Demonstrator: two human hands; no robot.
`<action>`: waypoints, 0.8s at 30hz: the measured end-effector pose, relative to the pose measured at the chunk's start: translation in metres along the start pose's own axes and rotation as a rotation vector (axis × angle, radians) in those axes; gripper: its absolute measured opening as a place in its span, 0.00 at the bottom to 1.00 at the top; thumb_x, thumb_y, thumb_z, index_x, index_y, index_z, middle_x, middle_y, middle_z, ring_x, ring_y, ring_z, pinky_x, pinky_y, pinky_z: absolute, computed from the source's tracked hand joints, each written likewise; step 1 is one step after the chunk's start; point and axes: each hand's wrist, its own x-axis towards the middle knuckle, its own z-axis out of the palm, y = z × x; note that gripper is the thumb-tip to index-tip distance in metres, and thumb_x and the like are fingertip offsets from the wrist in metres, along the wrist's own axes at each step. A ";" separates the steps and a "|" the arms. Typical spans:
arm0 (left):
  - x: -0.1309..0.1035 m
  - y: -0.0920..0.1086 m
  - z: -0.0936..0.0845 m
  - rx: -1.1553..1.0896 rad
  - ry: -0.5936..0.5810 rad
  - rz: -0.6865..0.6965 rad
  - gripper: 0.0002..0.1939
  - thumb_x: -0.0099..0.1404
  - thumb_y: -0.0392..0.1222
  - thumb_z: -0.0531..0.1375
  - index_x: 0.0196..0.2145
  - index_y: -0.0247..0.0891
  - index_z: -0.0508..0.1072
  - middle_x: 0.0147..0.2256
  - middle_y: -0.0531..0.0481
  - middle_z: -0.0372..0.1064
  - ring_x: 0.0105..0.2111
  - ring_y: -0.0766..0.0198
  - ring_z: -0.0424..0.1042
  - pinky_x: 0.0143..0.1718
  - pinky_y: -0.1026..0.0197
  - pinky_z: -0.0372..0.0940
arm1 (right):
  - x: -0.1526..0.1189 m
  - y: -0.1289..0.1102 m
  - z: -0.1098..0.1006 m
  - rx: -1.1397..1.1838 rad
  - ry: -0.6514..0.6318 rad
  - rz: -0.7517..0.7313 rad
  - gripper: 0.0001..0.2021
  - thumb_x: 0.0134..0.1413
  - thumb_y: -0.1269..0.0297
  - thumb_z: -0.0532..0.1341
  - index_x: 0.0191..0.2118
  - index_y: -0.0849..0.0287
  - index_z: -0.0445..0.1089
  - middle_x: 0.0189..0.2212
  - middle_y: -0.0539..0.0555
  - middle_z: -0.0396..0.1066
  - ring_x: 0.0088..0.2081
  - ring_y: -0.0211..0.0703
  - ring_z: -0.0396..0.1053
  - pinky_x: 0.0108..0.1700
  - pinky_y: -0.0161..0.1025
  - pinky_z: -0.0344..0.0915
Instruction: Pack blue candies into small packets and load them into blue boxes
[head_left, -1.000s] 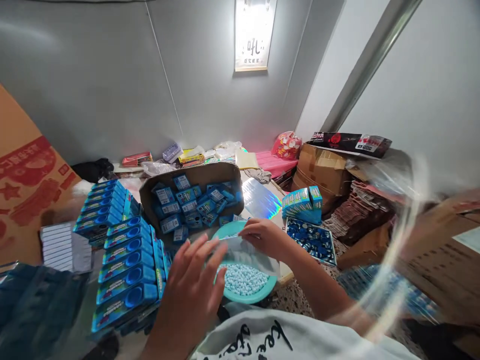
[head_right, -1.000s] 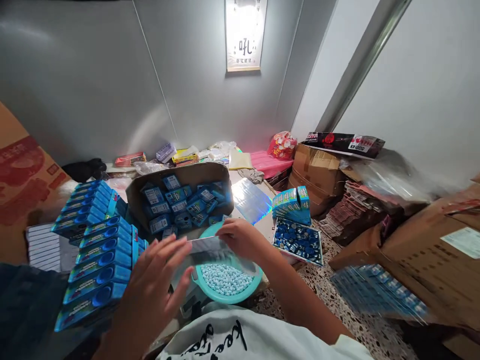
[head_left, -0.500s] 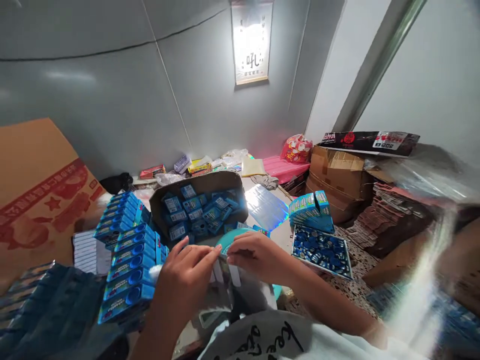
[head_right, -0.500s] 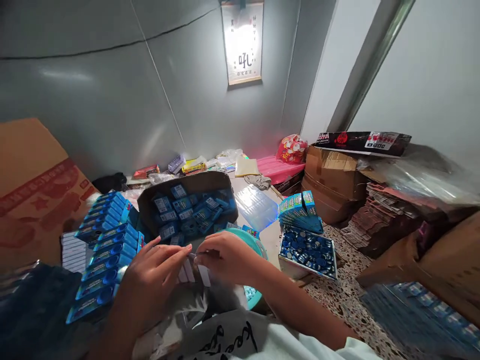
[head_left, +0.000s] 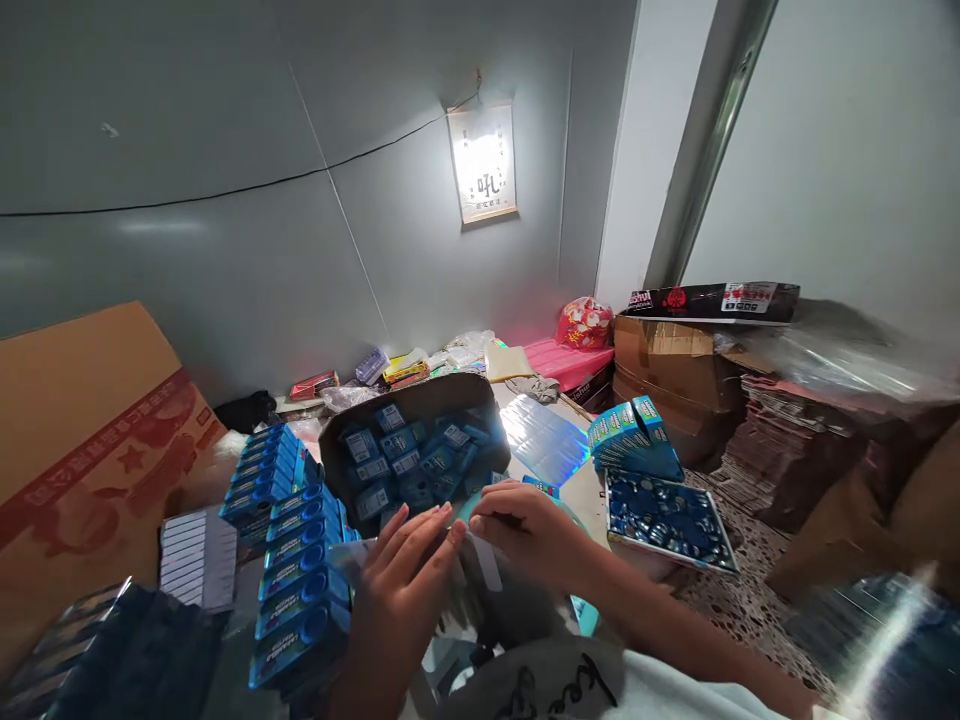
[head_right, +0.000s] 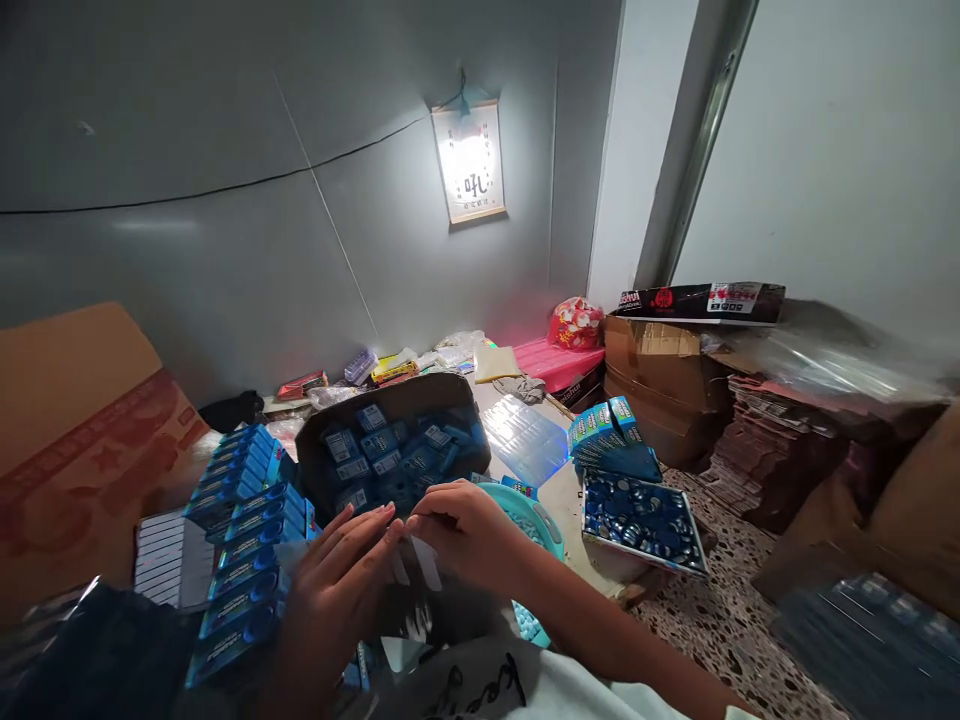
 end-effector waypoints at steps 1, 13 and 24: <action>-0.002 0.000 -0.001 -0.002 -0.002 -0.001 0.21 0.65 0.27 0.60 0.54 0.40 0.72 0.51 0.45 0.74 0.54 0.60 0.71 0.59 0.48 0.62 | 0.000 -0.001 0.002 0.008 -0.005 0.007 0.16 0.64 0.63 0.58 0.25 0.62 0.70 0.21 0.48 0.62 0.25 0.34 0.59 0.28 0.34 0.53; -0.009 0.006 -0.019 -0.212 -0.029 -0.404 0.10 0.64 0.40 0.65 0.43 0.46 0.75 0.37 0.54 0.76 0.37 0.64 0.74 0.37 0.59 0.70 | 0.003 -0.001 0.022 0.048 -0.060 -0.020 0.15 0.64 0.62 0.59 0.27 0.61 0.72 0.23 0.48 0.67 0.28 0.35 0.62 0.35 0.35 0.56; -0.028 0.000 -0.013 0.113 -0.014 -0.042 0.18 0.62 0.35 0.65 0.50 0.41 0.74 0.52 0.47 0.74 0.59 0.50 0.66 0.64 0.41 0.54 | 0.009 0.001 0.027 0.105 0.006 0.094 0.18 0.64 0.56 0.58 0.26 0.62 0.70 0.23 0.49 0.63 0.26 0.34 0.58 0.28 0.33 0.54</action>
